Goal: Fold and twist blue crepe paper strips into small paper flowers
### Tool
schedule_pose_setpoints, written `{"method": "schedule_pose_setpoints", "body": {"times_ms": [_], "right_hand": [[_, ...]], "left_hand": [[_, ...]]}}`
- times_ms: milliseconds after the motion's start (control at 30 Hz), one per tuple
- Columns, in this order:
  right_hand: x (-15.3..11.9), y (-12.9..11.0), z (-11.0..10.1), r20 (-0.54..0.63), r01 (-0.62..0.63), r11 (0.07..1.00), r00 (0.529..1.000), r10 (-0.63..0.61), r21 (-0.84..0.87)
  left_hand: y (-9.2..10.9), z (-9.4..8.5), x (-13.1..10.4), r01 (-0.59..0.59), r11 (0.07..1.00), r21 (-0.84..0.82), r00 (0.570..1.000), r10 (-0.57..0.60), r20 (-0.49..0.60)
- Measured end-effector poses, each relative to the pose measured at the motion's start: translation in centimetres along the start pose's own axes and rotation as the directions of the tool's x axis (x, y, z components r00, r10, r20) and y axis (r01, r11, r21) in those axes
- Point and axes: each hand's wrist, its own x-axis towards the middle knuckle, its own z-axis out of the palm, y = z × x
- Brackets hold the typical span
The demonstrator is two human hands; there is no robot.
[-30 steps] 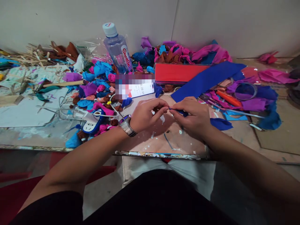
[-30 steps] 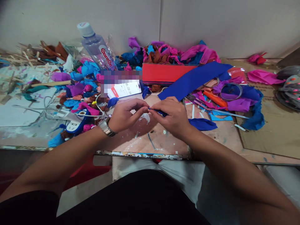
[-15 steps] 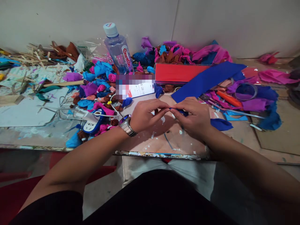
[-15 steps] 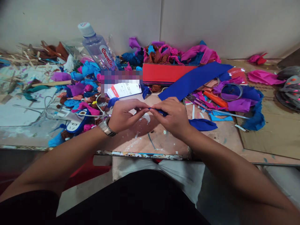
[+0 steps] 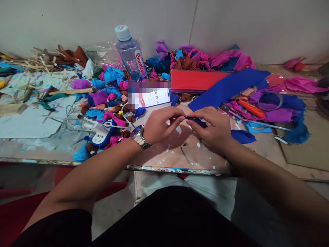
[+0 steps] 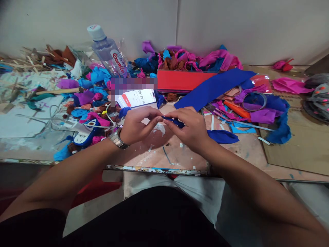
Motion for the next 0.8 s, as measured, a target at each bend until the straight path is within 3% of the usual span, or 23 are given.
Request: {"method": "schedule_pose_setpoints", "body": {"times_ms": [233,433,800], "right_hand": [[-0.06,0.07,-0.20,0.001,-0.025,1.000,1.000,0.025,0.008],[-0.21,-0.08,-0.28,0.053,-0.092,0.995,0.994,0.090,0.036],[-0.08,-0.06,-0.07,0.000,-0.146,0.989,0.989,0.146,0.019]], "left_hand": [[0.06,0.30,-0.17,0.051,0.997,-0.063,0.999,-0.052,-0.017],[0.24,0.46,-0.27,0.090,0.987,-0.130,0.996,-0.086,0.037],[0.26,0.31,-0.31,0.175,0.965,-0.197,0.984,-0.164,0.072]]}}
